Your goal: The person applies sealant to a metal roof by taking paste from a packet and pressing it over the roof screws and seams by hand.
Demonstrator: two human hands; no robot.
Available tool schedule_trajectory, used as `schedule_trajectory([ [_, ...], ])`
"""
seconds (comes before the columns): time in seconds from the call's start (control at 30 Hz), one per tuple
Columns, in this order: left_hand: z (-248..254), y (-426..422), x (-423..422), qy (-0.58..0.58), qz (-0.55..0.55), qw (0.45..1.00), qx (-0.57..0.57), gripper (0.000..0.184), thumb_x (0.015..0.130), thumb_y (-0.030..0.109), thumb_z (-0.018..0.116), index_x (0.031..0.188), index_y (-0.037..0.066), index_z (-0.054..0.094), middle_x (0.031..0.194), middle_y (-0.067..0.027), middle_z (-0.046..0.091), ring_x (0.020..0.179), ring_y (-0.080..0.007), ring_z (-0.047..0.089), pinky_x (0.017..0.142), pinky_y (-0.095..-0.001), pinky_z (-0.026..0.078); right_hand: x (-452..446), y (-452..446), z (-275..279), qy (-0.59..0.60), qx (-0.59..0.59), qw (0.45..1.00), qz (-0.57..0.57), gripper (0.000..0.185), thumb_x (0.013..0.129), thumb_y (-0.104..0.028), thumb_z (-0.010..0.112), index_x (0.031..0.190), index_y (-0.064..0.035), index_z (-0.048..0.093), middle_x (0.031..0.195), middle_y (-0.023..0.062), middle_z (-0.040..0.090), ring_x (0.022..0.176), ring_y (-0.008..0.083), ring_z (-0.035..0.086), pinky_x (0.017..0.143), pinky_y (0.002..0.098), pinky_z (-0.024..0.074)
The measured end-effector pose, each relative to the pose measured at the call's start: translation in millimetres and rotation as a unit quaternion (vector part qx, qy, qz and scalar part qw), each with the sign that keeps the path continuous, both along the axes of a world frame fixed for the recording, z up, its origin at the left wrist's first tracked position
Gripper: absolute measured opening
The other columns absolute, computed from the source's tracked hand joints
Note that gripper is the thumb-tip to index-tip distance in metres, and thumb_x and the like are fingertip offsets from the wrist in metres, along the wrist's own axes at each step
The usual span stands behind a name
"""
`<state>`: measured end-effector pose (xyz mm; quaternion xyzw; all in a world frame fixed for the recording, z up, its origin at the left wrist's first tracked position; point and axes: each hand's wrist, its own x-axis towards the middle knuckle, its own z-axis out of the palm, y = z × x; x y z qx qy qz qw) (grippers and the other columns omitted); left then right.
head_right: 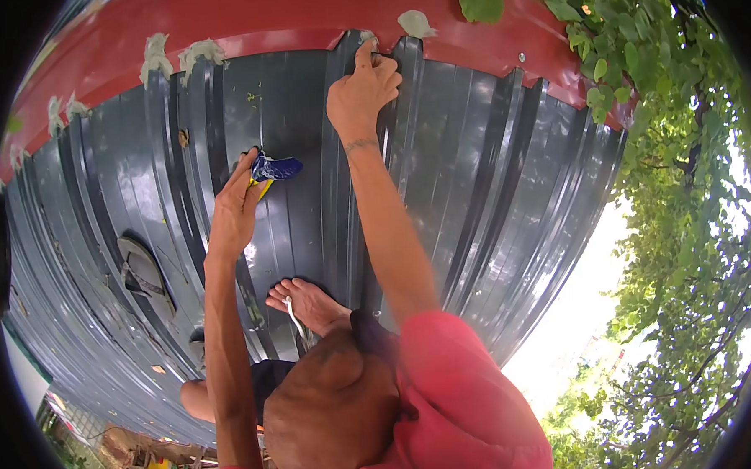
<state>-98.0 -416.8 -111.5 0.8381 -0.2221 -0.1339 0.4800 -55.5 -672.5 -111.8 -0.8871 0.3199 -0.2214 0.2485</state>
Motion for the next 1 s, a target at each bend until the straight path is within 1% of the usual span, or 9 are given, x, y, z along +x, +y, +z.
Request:
schedule_trajectory([
  [0.2,-1.2,0.6,1.9,0.012,0.007,1.000,-0.006,0.022,0.101,0.006,0.060,0.118,-0.008,0.064,0.152,-0.0200,0.053,0.145,-0.0411,0.043,0.113,-0.0419,0.044,4.6,5.5,-2.3,0.002,-0.095,0.996,-0.004,0.071,0.081,0.002,0.066,0.150,0.0018,0.046,0.121,0.0161,0.043,0.110,0.0361,0.042,0.096,0.0476,0.0338],
  [0.27,1.0,-0.1,2.8,0.029,0.015,0.999,-0.012,0.023,0.101,0.006,0.060,0.119,-0.008,0.064,0.152,-0.0201,0.054,0.146,-0.0409,0.043,0.114,-0.0417,0.044,4.5,6.6,-1.4,0.008,-0.104,0.995,-0.004,0.071,0.081,0.001,0.067,0.149,0.0027,0.045,0.121,0.0165,0.043,0.110,0.0361,0.042,0.095,0.0479,0.0339],
  [0.37,-2.7,3.5,4.8,0.031,-0.011,0.999,0.004,0.045,0.103,0.006,0.055,0.147,0.000,0.053,0.152,-0.0223,0.054,0.147,-0.0381,0.043,0.117,-0.0396,0.040,4.7,8.0,2.3,0.013,-0.117,0.993,-0.001,0.072,0.081,0.000,0.068,0.149,0.0039,0.044,0.121,0.0172,0.043,0.110,0.0363,0.042,0.095,0.0480,0.0339],
  [0.47,-0.3,4.1,5.2,0.022,-0.015,1.000,0.013,0.044,0.103,0.006,0.055,0.146,-0.001,0.053,0.152,-0.0230,0.053,0.147,-0.0378,0.042,0.117,-0.0393,0.040,5.4,8.5,3.5,0.017,-0.129,0.991,-0.003,0.073,0.081,-0.002,0.068,0.149,0.0045,0.043,0.121,0.0177,0.043,0.110,0.0365,0.042,0.095,0.0481,0.0339],
  [0.57,-1.2,3.1,4.7,0.002,0.000,1.000,-0.012,0.020,0.100,0.004,0.059,0.115,-0.009,0.062,0.150,-0.0207,0.054,0.143,-0.0422,0.044,0.112,-0.0447,0.045,6.3,9.4,4.4,0.021,-0.142,0.990,-0.005,0.073,0.081,-0.003,0.069,0.149,0.0048,0.043,0.121,0.0180,0.044,0.110,0.0367,0.042,0.095,0.0481,0.0340],
  [0.9,-1.4,2.1,3.2,0.003,0.004,1.000,-0.004,0.019,0.100,0.004,0.059,0.115,-0.007,0.062,0.151,-0.0203,0.054,0.143,-0.0423,0.044,0.112,-0.0456,0.045,6.6,10.1,4.3,0.024,-0.175,0.984,0.001,0.075,0.080,-0.005,0.071,0.148,0.0055,0.043,0.119,0.0189,0.046,0.108,0.0366,0.045,0.094,0.0477,0.0350],
  [1.0,-2.0,2.0,2.9,-0.004,0.001,1.000,-0.005,0.020,0.100,0.003,0.058,0.115,-0.008,0.062,0.151,-0.0205,0.054,0.143,-0.0424,0.044,0.112,-0.0453,0.045,6.8,13.9,7.8,0.043,-0.208,0.977,-0.001,0.076,0.077,-0.004,0.071,0.148,0.0053,0.044,0.117,0.0193,0.047,0.106,0.0362,0.046,0.094,0.0473,0.0350],
])
